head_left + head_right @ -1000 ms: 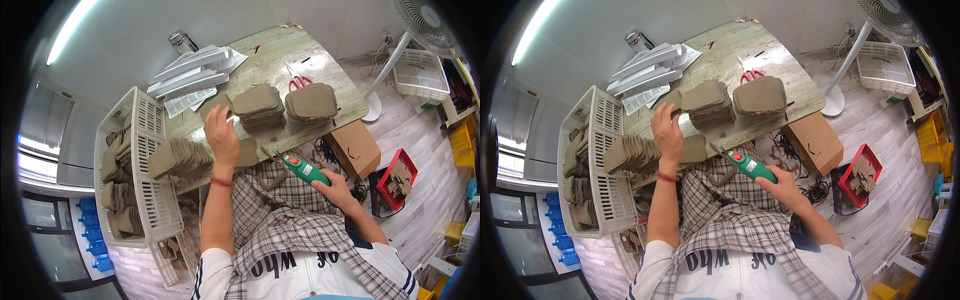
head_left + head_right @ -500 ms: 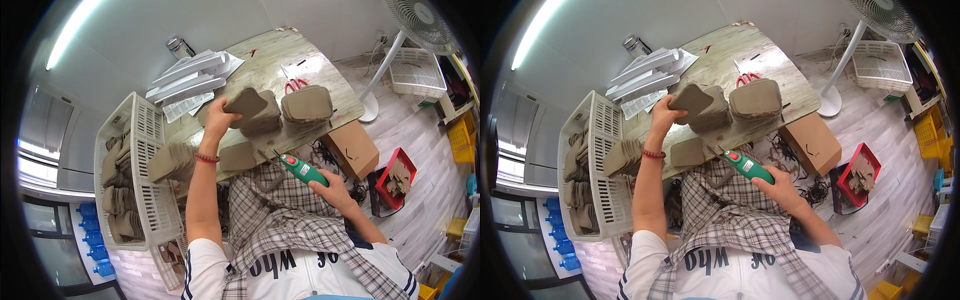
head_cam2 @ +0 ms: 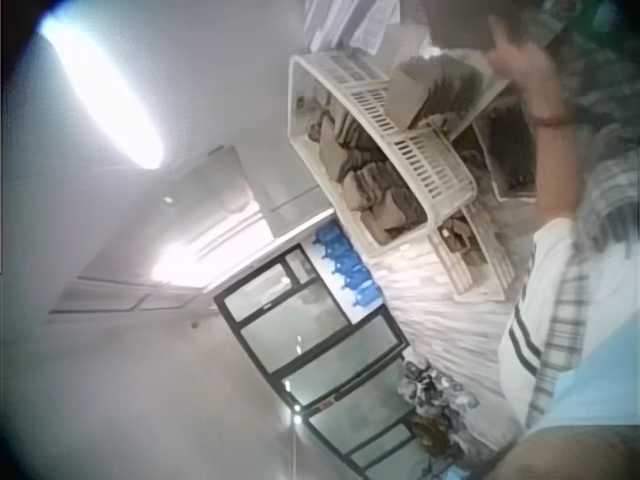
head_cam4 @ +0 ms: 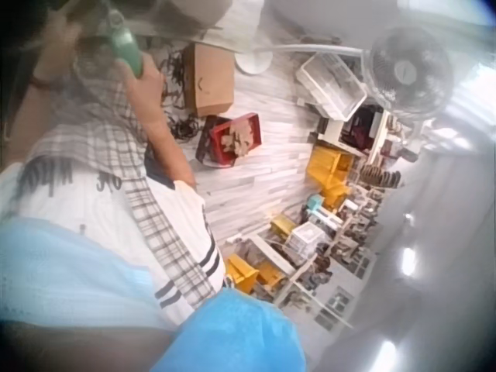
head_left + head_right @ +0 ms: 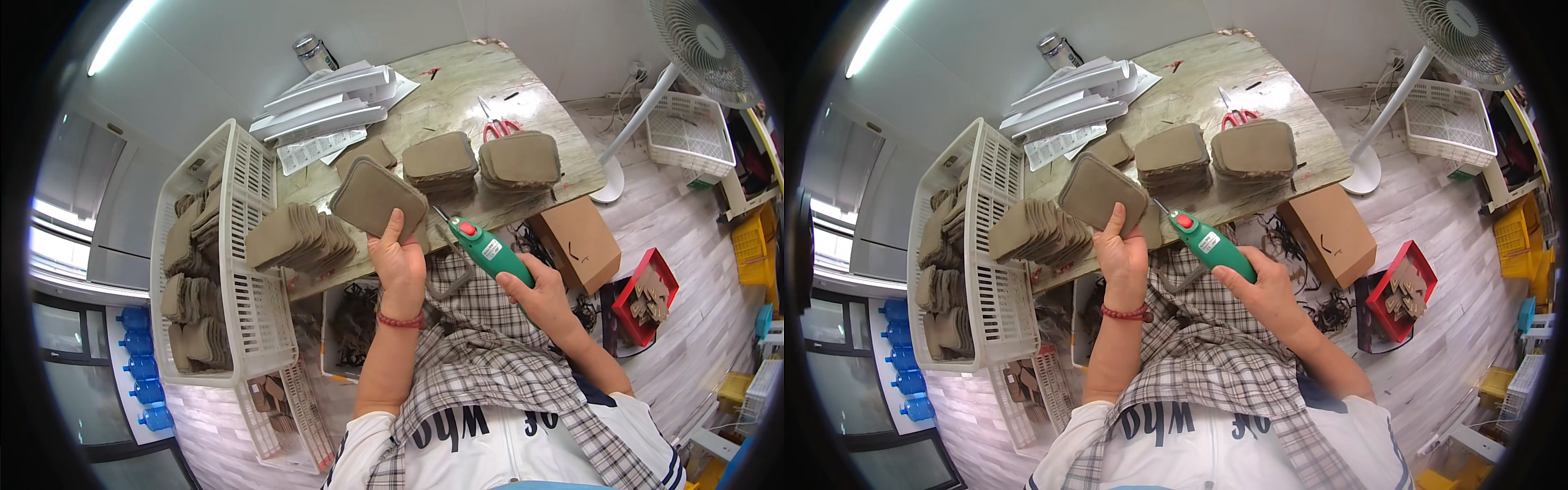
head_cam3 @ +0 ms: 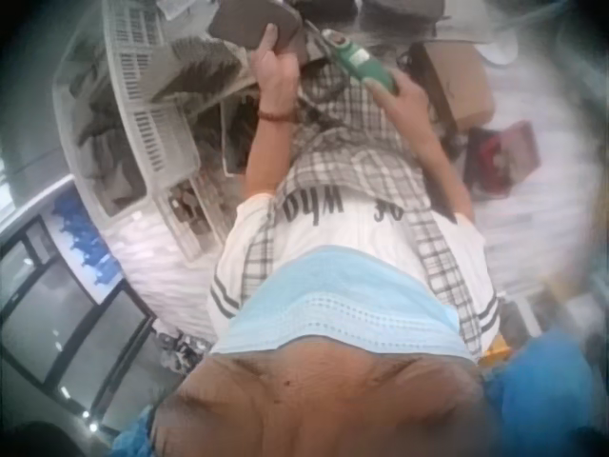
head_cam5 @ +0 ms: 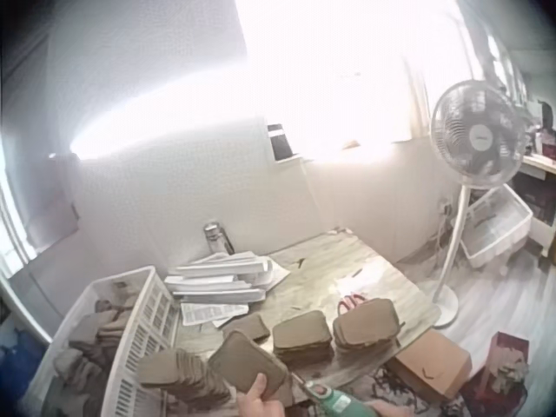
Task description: The person uses a green rotary tool to trim the edges of rectangular corduroy fabric pieces. They pick up pieces from a white basket, trim the edges, and place the finished pieces on the table.
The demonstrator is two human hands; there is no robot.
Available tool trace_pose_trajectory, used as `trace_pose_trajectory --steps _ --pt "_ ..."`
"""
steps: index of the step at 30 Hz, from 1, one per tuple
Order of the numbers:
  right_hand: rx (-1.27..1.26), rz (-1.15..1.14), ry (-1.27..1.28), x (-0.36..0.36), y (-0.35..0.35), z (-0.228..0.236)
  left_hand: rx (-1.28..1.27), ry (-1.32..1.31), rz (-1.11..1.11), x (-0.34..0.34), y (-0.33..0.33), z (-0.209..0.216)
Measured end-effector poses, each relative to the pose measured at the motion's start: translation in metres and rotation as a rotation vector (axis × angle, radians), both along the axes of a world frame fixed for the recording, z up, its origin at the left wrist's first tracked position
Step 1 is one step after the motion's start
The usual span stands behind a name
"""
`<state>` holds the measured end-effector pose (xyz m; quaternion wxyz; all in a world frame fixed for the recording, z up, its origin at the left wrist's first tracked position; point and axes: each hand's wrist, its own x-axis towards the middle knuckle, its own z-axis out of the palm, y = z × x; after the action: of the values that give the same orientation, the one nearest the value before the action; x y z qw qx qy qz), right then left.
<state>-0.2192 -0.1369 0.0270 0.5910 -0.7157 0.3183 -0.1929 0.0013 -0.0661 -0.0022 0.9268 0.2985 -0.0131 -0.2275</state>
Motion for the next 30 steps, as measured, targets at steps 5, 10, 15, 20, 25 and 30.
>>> trace_pose_trajectory --steps 5,10,15,20,25,30 --pt "0.02 0.002 0.014 0.004 0.004 0.004 -0.033 0.016 -0.041 -0.005 0.001 -0.004" --pt "0.061 0.005 -0.006 0.003 0.003 0.005 -0.011 0.005 -0.068 -0.013 0.001 -0.002" --pt "0.052 0.003 -0.007 0.003 0.001 0.006 0.021 -0.002 -0.116 -0.021 0.002 -0.001" --pt "0.042 -0.005 -0.039 0.002 -0.001 0.002 0.043 -0.011 -0.141 -0.03 0.003 -0.003" --pt "0.047 -0.009 -0.039 0.003 -0.003 0.006 0.051 0.033 -0.206 -0.036 0.005 -0.009" --pt "0.063 -0.034 -0.056 0.004 -0.005 0.003 0.059 0.047 -0.284 -0.045 0.008 -0.012"
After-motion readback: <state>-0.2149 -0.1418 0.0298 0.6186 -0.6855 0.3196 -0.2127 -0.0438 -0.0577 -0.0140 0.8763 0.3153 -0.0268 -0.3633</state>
